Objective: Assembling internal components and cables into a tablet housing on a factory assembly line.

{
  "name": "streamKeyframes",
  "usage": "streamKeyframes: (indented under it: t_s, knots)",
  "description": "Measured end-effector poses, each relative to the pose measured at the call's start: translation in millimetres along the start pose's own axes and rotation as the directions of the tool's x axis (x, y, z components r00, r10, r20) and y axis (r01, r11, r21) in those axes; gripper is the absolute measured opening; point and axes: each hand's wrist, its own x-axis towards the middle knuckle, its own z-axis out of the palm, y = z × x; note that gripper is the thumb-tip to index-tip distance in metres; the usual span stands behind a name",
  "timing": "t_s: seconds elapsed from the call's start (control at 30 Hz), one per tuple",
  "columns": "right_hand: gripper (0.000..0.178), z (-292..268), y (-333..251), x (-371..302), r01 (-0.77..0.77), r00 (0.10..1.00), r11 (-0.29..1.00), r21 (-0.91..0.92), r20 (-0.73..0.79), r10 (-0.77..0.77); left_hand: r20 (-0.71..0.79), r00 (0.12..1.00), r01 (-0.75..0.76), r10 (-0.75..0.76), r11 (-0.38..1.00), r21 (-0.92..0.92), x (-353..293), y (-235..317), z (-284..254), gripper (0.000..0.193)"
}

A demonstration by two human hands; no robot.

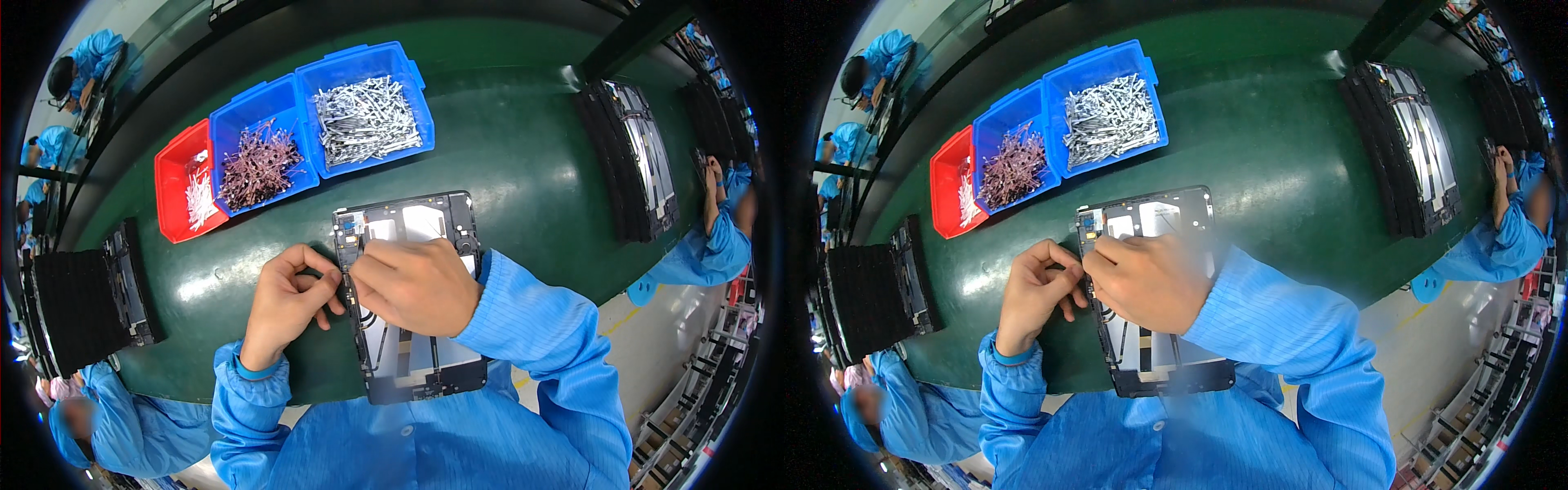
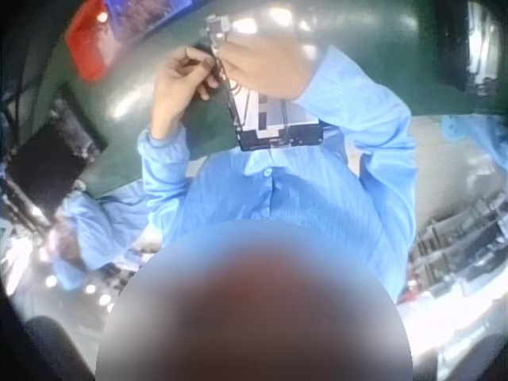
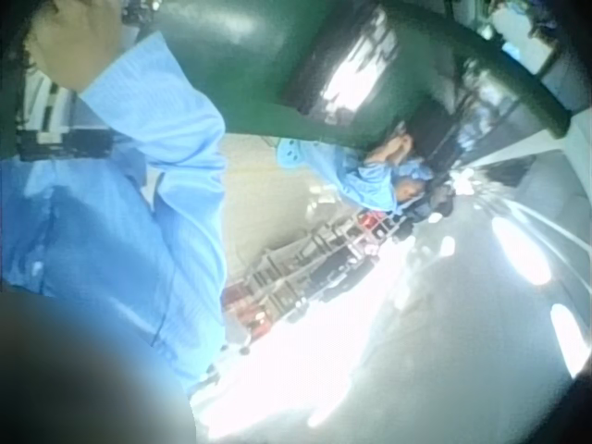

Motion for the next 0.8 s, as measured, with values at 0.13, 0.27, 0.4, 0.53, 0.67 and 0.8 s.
streamKeyframes:
  t_s: [0.13, 0.27, 0.4, 0.53, 0.67, 0.8]
  knots:
    - [0.015, -1, -2, 3, 0.012, 1.000, 1.000, -0.013, 0.001, -0.012, -0.016, 0.999, -0.028, 0.028, 1.000, 0.001, -1, 0, -1, 0.008]
    - [0.013, -5, -2, 5, -0.009, 1.000, 1.000, 0.002, 0.009, 0.009, -0.017, 0.999, -0.042, 0.042, 0.999, 0.007, 1, -1, 1, 0.008]
    - [0.011, -5, -4, 7, -0.047, 0.999, 0.997, 0.056, -0.014, 0.048, -0.019, 0.999, -0.051, 0.051, 0.999, 0.014, 1, -3, 0, 0.011]
    - [0.011, -8, -7, 6, -0.070, 0.998, 0.997, 0.029, 0.004, 0.070, -0.010, 0.998, -0.067, 0.067, 0.998, 0.017, -2, 2, 3, 0.016]
    - [0.011, -8, -9, 7, -0.102, 0.991, 0.994, -0.031, 0.086, 0.104, -0.023, 0.997, -0.072, 0.072, 0.997, 0.006, -2, 1, 2, 0.018]
    - [0.012, -9, -12, 12, -0.184, 0.975, 0.983, -0.008, 0.126, 0.184, -0.022, 0.996, -0.088, 0.089, 0.994, 0.058, 0, 4, 4, 0.022]
